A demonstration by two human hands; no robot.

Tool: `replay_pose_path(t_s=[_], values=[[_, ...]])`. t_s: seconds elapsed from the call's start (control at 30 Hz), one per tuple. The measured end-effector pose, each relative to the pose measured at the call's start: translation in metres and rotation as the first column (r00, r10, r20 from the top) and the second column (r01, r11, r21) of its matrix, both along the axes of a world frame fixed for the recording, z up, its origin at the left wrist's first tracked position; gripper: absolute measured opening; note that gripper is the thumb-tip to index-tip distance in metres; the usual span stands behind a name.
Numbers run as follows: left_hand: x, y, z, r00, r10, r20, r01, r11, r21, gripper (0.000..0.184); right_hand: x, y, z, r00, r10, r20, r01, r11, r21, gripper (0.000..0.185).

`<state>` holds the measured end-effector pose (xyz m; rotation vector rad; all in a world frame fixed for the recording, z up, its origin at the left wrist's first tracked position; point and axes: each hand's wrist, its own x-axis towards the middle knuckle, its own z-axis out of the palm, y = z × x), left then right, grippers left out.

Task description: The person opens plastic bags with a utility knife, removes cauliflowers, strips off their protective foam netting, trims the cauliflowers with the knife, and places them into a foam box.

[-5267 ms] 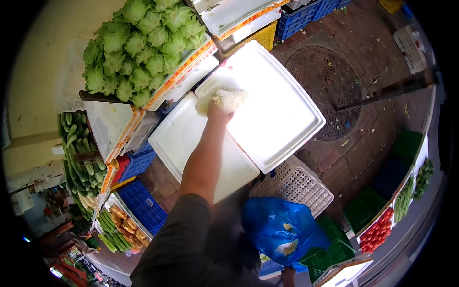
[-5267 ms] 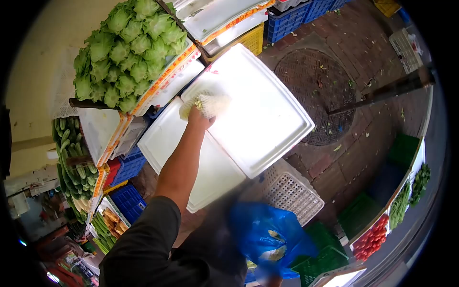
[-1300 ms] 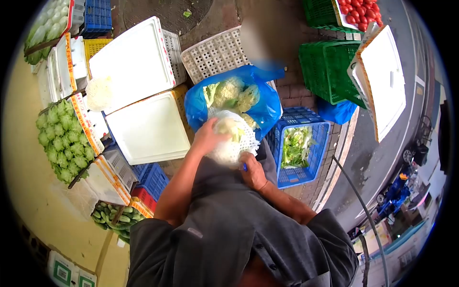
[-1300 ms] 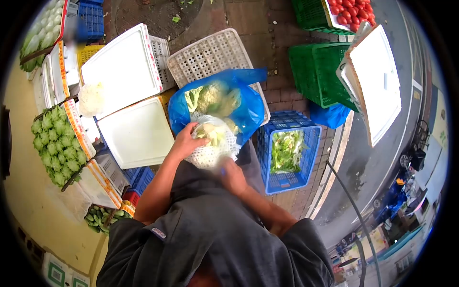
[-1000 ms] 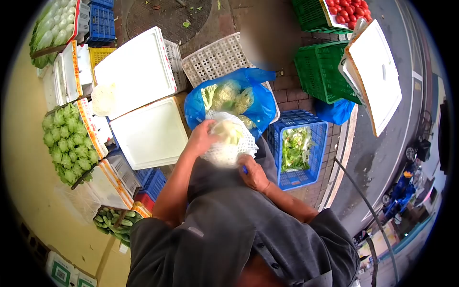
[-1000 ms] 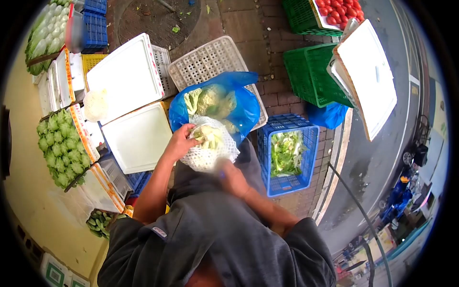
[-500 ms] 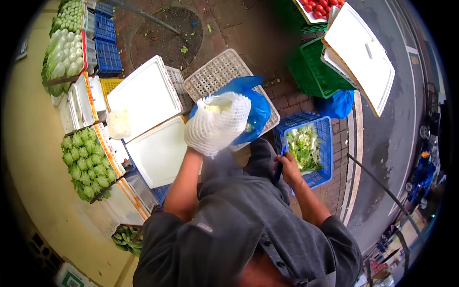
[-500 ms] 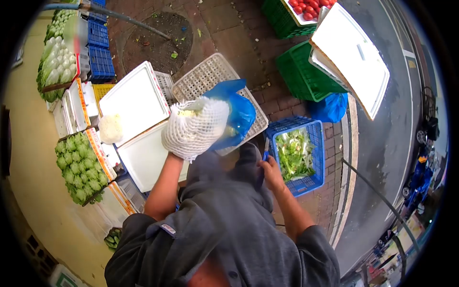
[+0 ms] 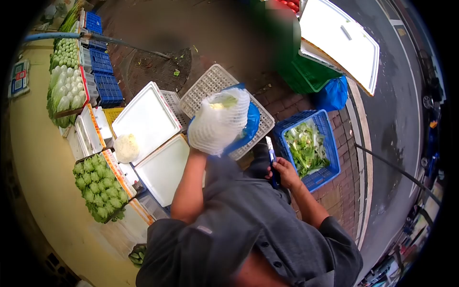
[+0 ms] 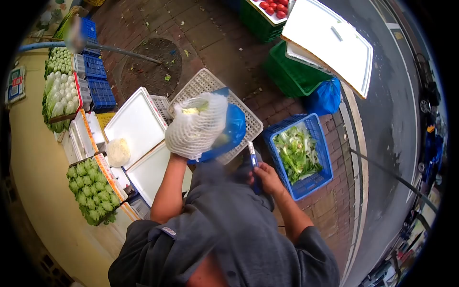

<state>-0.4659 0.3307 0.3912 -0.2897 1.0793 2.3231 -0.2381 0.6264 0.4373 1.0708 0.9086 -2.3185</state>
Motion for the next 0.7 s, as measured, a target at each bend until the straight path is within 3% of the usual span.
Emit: replay_pose_path(t_s=[0.07,0.1,0.17,0.23,0.27,0.3,0.37,0.47,0.57,0.6,0.7], values=[[-0.001,-0.001,-0.010,0.983,-0.109,-0.146,0.065,0.959,-0.275,0.055,0.012,0.007,-0.013,0.985,-0.172,0.008,0.171,0.985,0.032,0.017],[-0.006,0.007,0.005,0.984,-0.174,-0.038,0.157,0.948,-0.276,0.053,0.007,0.015,-0.009,0.982,-0.170,0.077,0.153,0.970,0.189,0.022],[-0.022,0.031,0.058,0.936,-0.304,0.180,0.342,0.907,-0.246,0.049,0.008,0.040,-0.015,0.961,-0.274,0.027,0.252,0.917,0.310,0.022],[-0.020,0.057,0.063,0.891,-0.450,0.058,0.432,0.803,-0.410,0.049,-0.009,0.059,0.008,0.953,-0.282,-0.110,0.301,0.843,0.445,0.021],[-0.018,0.069,0.063,0.838,-0.545,0.032,0.493,0.730,-0.474,0.050,-0.015,0.069,0.017,0.962,-0.176,-0.209,0.264,0.795,0.547,0.022],[-0.015,0.080,0.061,0.772,-0.636,0.014,0.543,0.647,-0.535,0.051,-0.020,0.074,0.021,0.954,-0.205,-0.219,0.293,0.792,0.536,0.020],[-0.008,0.100,0.055,0.634,-0.773,0.030,0.611,0.477,-0.632,0.059,-0.031,0.079,0.039,0.967,0.005,-0.256,0.167,0.745,0.646,0.020],[0.010,0.130,0.040,0.463,-0.886,0.004,0.612,0.316,-0.725,0.066,-0.036,0.070,0.054,0.980,0.179,-0.081,-0.056,0.647,0.760,0.029],[0.021,0.162,0.074,0.348,-0.937,0.025,0.608,0.206,-0.767,0.062,-0.035,0.076,0.043,0.975,0.194,-0.109,-0.072,0.739,0.670,0.032],[0.025,0.168,0.065,0.371,-0.928,0.035,0.672,0.243,-0.699,0.063,-0.036,0.080,0.046,0.976,0.202,-0.084,-0.109,0.783,0.612,0.032],[0.033,0.178,0.057,0.277,-0.958,0.079,0.656,0.129,-0.744,0.063,-0.032,0.094,0.048,0.971,0.231,-0.068,-0.178,0.879,0.443,0.031]])
